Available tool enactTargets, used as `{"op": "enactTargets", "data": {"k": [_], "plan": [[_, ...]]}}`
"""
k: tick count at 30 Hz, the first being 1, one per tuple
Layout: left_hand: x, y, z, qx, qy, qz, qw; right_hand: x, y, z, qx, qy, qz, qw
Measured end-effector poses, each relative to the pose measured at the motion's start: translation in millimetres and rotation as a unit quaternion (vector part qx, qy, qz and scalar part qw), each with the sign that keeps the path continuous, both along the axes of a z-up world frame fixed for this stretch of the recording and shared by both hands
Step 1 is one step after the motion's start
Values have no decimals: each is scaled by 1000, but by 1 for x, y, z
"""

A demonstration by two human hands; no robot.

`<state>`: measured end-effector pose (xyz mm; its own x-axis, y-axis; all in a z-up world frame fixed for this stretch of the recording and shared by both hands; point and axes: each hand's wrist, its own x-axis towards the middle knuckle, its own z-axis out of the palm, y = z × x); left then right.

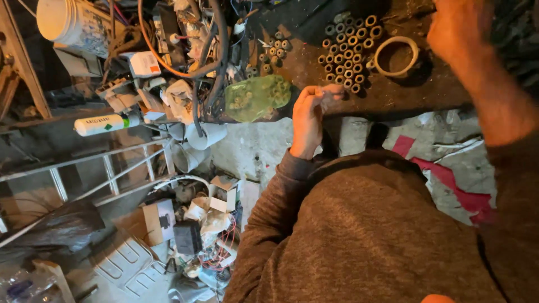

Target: The person sorts small metal washers from a cluttered workbench into a green plastic container. They then pick up a roll of white tape, unroll a section, and place the tape on the table before returning to the washers.

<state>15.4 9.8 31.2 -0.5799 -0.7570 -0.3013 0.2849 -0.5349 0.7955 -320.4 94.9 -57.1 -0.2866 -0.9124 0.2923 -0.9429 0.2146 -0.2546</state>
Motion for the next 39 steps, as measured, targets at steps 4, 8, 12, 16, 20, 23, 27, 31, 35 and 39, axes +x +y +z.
{"op": "enactTargets", "data": {"k": [4,8,12,16,20,23,27,31,35,39], "plan": [[23,8,14,58,43,19,997,87,16,65,-136,-161,54,976],[48,12,19,96,58,10,994,180,46,78,-129,-358,80,922],[82,7,21,115,60,-7,992,234,53,71,-140,-397,46,906],[116,-1,11,159,98,-73,980,271,44,66,-217,-254,72,940],[165,-16,4,181,111,-134,968,315,36,43,-275,-97,149,945],[198,-28,4,178,115,-166,963,349,28,49,-200,-87,97,971],[242,-48,-10,185,105,-189,959,396,19,44,-272,-145,67,949],[273,-60,-19,162,120,-209,957,430,17,38,-263,-172,-5,949],[287,-71,-30,-60,43,-172,982,442,19,51,-222,-119,-2,968],[292,-67,2,-311,-49,-155,937,442,18,95,-166,-56,14,984]]}}
